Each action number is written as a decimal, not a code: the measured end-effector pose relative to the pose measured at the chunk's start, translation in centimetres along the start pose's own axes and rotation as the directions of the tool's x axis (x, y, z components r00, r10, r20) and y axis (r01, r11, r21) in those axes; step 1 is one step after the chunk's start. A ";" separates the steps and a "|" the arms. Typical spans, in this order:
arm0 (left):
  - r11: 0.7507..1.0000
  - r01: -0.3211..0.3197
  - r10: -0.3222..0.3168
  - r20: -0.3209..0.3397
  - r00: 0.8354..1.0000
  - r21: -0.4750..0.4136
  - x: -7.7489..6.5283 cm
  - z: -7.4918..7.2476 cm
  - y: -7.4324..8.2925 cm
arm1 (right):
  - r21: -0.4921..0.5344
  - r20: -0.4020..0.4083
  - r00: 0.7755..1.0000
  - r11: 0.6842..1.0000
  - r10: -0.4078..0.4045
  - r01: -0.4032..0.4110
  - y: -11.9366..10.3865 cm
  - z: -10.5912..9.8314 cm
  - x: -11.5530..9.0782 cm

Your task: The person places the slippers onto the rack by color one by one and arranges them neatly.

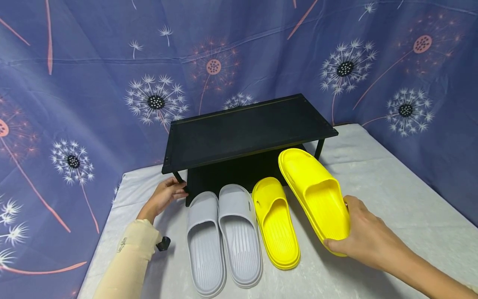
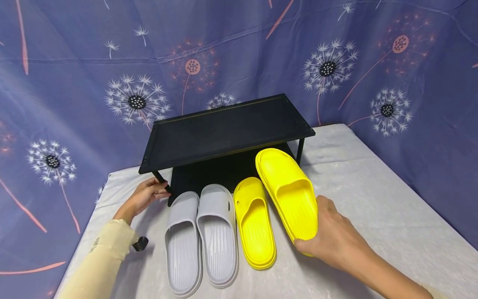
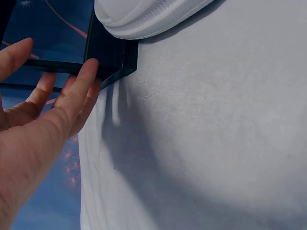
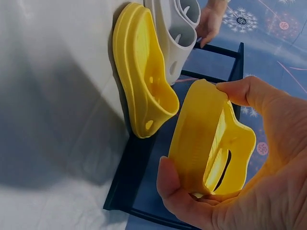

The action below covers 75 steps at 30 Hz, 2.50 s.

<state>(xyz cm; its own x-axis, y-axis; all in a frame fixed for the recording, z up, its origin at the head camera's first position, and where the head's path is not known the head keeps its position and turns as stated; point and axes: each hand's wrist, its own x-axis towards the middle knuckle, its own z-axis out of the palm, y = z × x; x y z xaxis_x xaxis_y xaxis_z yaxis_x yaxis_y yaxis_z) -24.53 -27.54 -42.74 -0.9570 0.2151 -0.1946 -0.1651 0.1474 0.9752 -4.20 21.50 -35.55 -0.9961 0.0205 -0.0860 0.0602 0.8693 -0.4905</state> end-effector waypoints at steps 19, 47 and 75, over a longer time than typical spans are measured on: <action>1.000 0.006 -0.006 -0.001 1.000 -0.004 -0.2 0.1 0.3 | -0.008 -0.036 0.999 1.000 -0.013 0.013 -0.2 -0.7 -0.6; 1.000 -0.001 0.001 0.010 1.000 -0.026 0.0 -0.1 0.2 | 0.013 -0.102 0.992 0.997 -0.074 0.076 -0.8 -2.6 -0.1; 0.999 0.011 -0.011 0.010 1.000 -0.030 0.0 0.0 0.1 | 0.018 -0.110 0.988 0.994 -0.107 0.109 -1.4 -4.2 2.0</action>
<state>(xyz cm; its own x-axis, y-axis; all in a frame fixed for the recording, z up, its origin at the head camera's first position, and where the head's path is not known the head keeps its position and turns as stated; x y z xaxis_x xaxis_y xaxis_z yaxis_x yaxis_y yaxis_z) -24.53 -27.57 -42.60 -0.9527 0.2231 -0.2064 -0.1831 0.1207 0.9756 -6.51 22.43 -31.37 -0.9979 -0.0181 0.0626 -0.0478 0.8573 -0.5125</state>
